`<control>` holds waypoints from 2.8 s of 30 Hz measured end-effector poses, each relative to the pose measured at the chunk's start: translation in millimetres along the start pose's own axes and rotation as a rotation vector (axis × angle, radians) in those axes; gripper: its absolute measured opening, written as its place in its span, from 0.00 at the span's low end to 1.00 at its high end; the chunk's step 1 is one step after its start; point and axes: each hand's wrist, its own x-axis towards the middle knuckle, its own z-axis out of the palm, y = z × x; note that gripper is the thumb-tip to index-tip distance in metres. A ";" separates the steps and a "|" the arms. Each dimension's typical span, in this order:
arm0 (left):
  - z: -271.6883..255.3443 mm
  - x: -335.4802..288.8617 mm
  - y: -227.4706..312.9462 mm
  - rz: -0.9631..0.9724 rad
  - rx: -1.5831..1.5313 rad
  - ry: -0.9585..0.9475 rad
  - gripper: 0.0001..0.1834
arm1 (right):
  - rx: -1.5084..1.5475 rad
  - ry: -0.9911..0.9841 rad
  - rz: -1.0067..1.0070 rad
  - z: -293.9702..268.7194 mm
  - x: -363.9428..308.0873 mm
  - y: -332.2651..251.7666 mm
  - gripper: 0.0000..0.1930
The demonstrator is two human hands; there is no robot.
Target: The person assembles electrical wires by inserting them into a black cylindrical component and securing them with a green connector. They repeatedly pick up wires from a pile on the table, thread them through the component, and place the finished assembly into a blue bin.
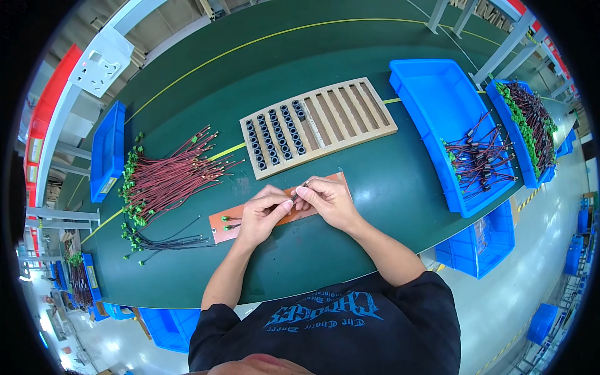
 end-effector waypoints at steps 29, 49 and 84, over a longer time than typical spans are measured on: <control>-3.7 -26.5 -4.3 -0.162 0.230 0.167 0.16 | -0.655 0.212 -0.196 -8.8 -8.4 16.8 0.10; -19.5 -15.3 14.2 0.104 0.498 -0.083 0.04 | -0.743 0.196 -0.262 -8.9 -9.6 21.0 0.08; 9.7 -16.4 12.6 0.206 0.769 0.235 0.14 | -0.773 0.184 -0.282 -8.5 -9.6 21.5 0.08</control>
